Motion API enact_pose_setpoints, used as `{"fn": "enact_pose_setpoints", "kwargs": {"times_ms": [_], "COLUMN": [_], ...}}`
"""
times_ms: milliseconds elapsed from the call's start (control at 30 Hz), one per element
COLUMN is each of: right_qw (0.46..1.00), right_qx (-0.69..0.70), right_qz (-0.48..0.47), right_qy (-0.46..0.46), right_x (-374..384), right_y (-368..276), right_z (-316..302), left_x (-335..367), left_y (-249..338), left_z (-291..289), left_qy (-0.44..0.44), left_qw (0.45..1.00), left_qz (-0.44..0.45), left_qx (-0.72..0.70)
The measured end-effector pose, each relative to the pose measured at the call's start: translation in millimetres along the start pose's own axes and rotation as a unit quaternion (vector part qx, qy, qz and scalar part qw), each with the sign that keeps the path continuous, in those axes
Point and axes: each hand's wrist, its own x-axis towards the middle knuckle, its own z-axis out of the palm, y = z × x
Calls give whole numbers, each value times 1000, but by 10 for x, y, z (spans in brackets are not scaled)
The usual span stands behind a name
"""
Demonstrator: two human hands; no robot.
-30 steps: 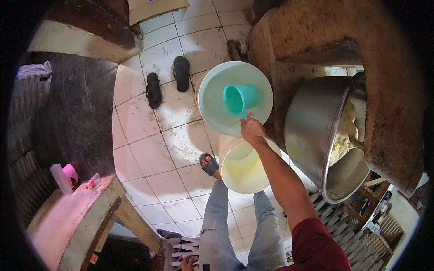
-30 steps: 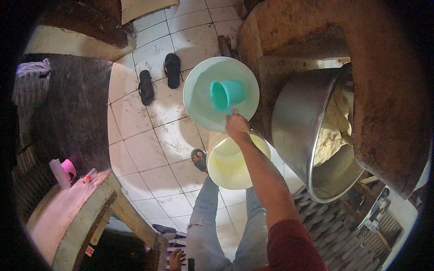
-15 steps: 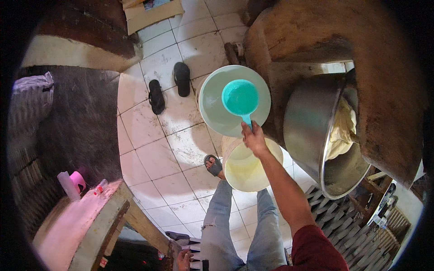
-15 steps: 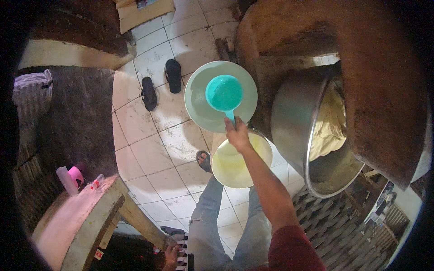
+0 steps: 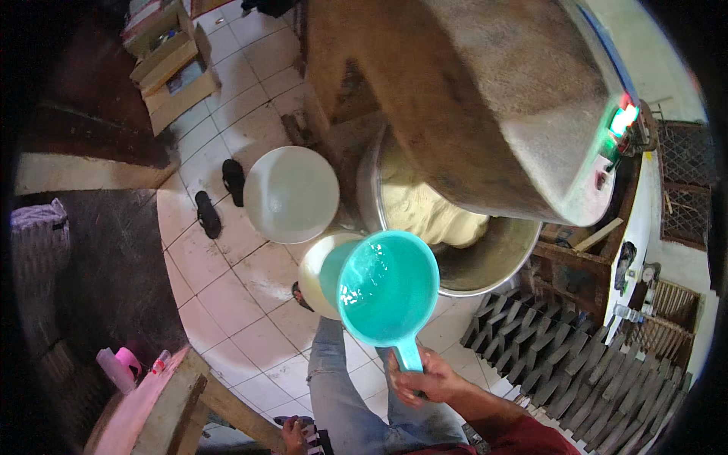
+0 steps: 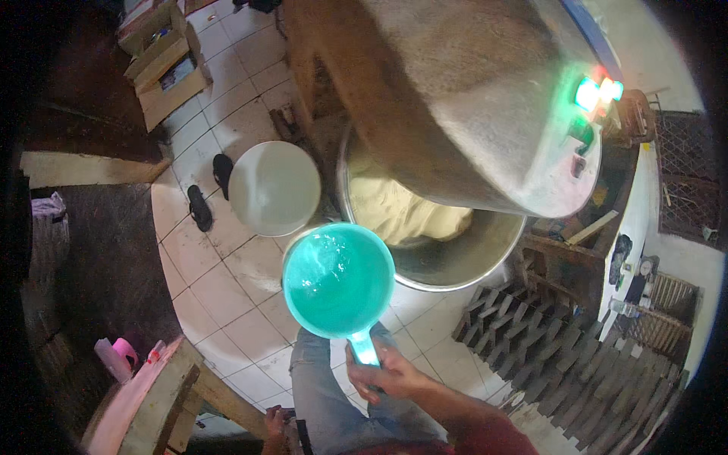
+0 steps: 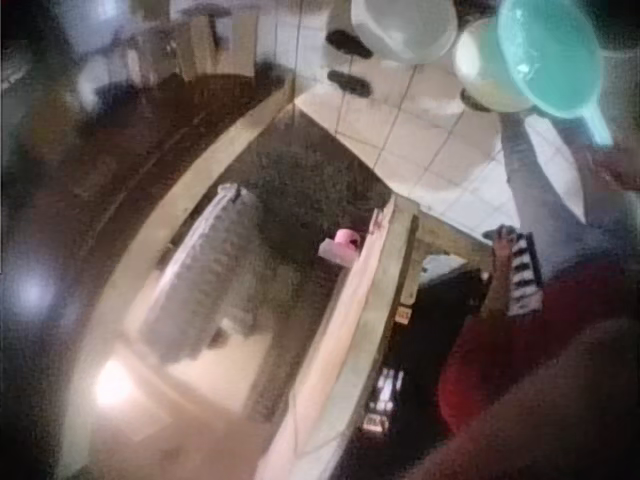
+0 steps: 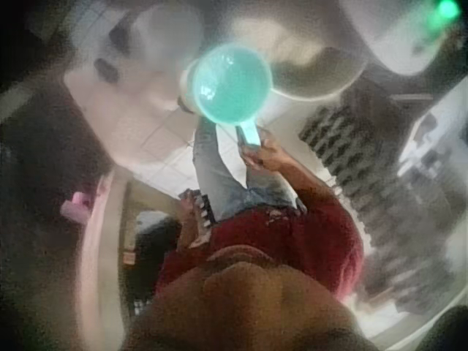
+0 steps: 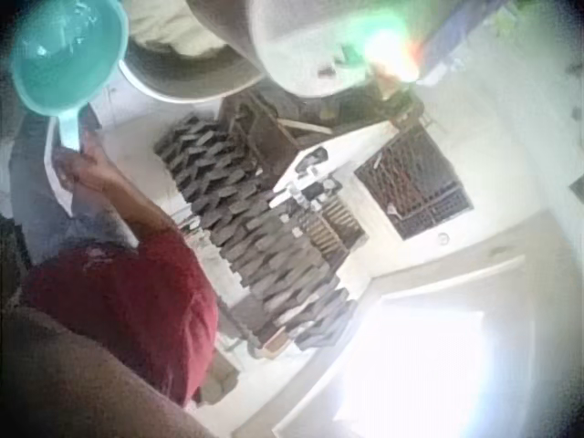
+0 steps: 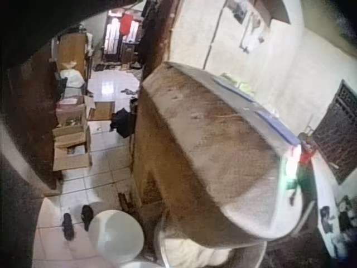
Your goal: The person scrapes dough from a metal tray into a large industrial mixer using a blue spatula. They then wipe the tray and a nearby table surface with a cloth. The person returns to the mixer to scrape the sides of the bowl and add water from a green scoop, continuing to scrape the dough mixture.
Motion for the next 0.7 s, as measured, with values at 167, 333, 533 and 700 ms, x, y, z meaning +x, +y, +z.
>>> {"fn": "enact_pose_setpoints", "kwargs": {"times_ms": [167,333,533,700], "right_qw": [990,921,855,863], "right_qx": [10,-82,-149,-161], "right_qz": [-49,-183,-224,-203], "right_qy": [134,334,443,434], "right_x": [-1200,-1406,-1213,-1007], "right_y": [43,-3,-194,-165], "right_z": [-444,-1101,-1704,-1757], "left_x": [-181,-634,-716,-549], "left_y": [-308,61,44,-282], "left_z": [308,711,875,860], "left_qy": [-21,21,-9,25], "left_qw": [1000,982,995,992], "left_qz": [10,34,2,30], "left_qx": [19,183,100,120]}}
